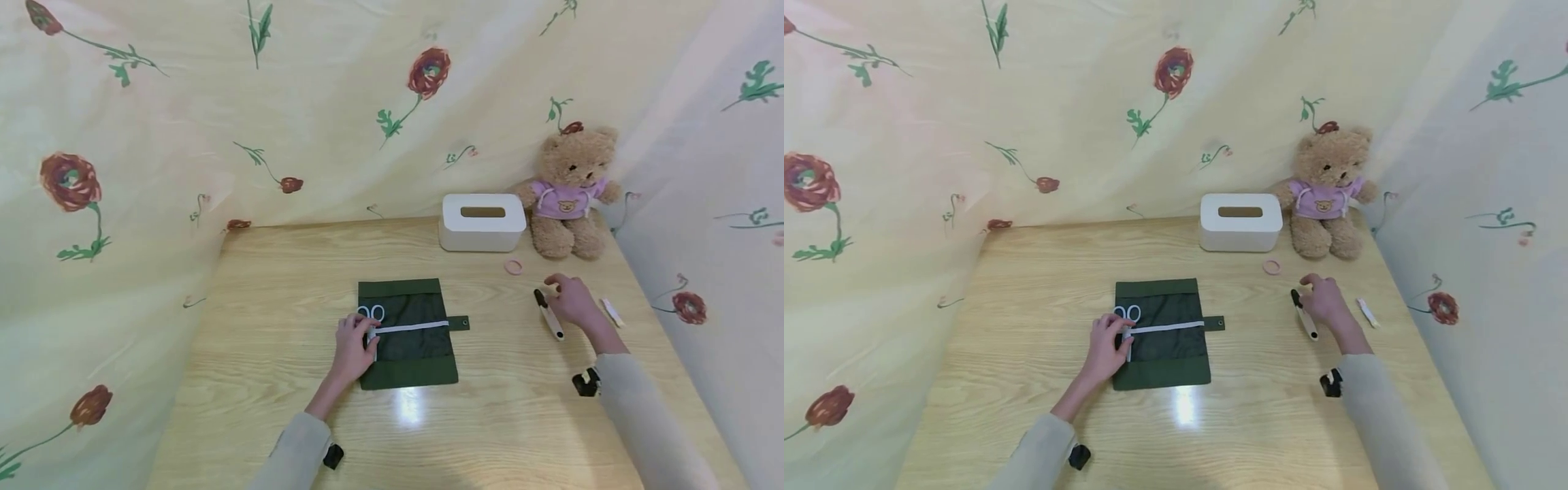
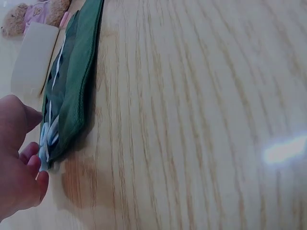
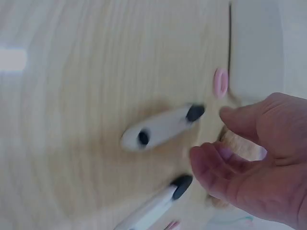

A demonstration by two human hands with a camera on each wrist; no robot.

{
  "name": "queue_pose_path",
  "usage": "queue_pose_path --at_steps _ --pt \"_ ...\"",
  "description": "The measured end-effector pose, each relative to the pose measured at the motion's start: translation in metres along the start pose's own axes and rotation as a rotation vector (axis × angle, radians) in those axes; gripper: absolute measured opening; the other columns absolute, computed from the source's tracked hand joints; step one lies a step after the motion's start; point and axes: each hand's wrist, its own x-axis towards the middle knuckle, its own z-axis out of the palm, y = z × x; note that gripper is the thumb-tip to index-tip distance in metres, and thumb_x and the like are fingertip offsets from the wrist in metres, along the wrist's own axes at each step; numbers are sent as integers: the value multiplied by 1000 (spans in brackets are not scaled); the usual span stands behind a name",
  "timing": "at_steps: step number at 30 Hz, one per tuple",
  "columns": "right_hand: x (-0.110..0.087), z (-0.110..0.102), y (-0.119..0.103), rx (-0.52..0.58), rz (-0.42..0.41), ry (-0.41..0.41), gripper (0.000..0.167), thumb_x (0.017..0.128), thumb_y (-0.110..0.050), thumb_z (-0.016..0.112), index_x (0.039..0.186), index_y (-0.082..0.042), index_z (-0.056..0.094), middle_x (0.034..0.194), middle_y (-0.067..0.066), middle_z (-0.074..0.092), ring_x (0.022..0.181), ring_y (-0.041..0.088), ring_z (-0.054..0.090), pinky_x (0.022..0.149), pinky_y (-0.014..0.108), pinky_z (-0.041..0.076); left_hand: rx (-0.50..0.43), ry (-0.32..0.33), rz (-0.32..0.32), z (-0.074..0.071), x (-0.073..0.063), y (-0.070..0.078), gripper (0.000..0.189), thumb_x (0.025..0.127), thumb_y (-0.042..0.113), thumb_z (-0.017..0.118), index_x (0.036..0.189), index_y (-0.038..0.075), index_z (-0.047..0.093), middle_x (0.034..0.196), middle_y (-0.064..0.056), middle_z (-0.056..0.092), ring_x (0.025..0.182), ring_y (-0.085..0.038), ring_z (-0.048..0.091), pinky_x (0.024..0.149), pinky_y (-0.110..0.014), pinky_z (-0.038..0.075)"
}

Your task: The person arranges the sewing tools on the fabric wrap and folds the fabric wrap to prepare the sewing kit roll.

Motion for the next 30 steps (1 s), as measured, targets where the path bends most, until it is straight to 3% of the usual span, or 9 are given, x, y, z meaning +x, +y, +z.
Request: queue_pose_path --at_steps 5,8,11,18,21,25,30 --pt "-3 4 14 -13 27 -111 47 87 1 65 125 20 46 89 32 60 77 40 59 66 50 48 29 -21 -10 -3 -1 -4 33 81 1 77 113 6 69 113 -18 53 100 -38 45 85 -55 37" --pt "-3 8 16 -1 28 -127 51 84 1 68 126 20 45 78 21 60 63 27 56 60 42 46 47 -45 -12 -4 -1 -4 34 82 3 77 115 7 69 115 -19 52 101 -38 45 86 -55 37" --pt "-2 11 18 17 37 -133 53 83 2 69 127 19 44 71 14 57 54 23 54 54 37 45 61 -65 -23 -3 1 -3 35 83 3 77 117 8 69 117 -18 51 102 -38 44 87 -54 36" --pt "-7 9 21 -2 40 -139 59 82 0 73 128 19 41 76 18 59 61 25 55 57 37 45 73 -114 -32 -1 8 1 34 86 3 75 118 11 70 117 -17 49 105 -37 42 86 -53 36" --pt "-8 9 19 35 40 -155 61 82 1 73 129 18 38 78 22 60 56 24 58 54 37 48 94 -127 -33 0 8 1 31 87 5 74 117 12 71 116 -15 48 104 -35 42 85 -51 36" --pt "-9 11 14 96 56 -172 62 83 3 72 130 16 35 85 30 61 63 27 62 53 38 52 117 -140 -42 0 8 0 26 88 6 73 113 12 73 113 -12 47 101 -32 41 84 -50 35" --pt "-10 14 11 133 57 -160 62 84 3 72 132 15 35 85 28 61 68 29 62 54 38 53 122 -136 -57 -1 6 1 24 88 5 73 111 12 74 111 -11 46 100 -31 40 83 -49 34"
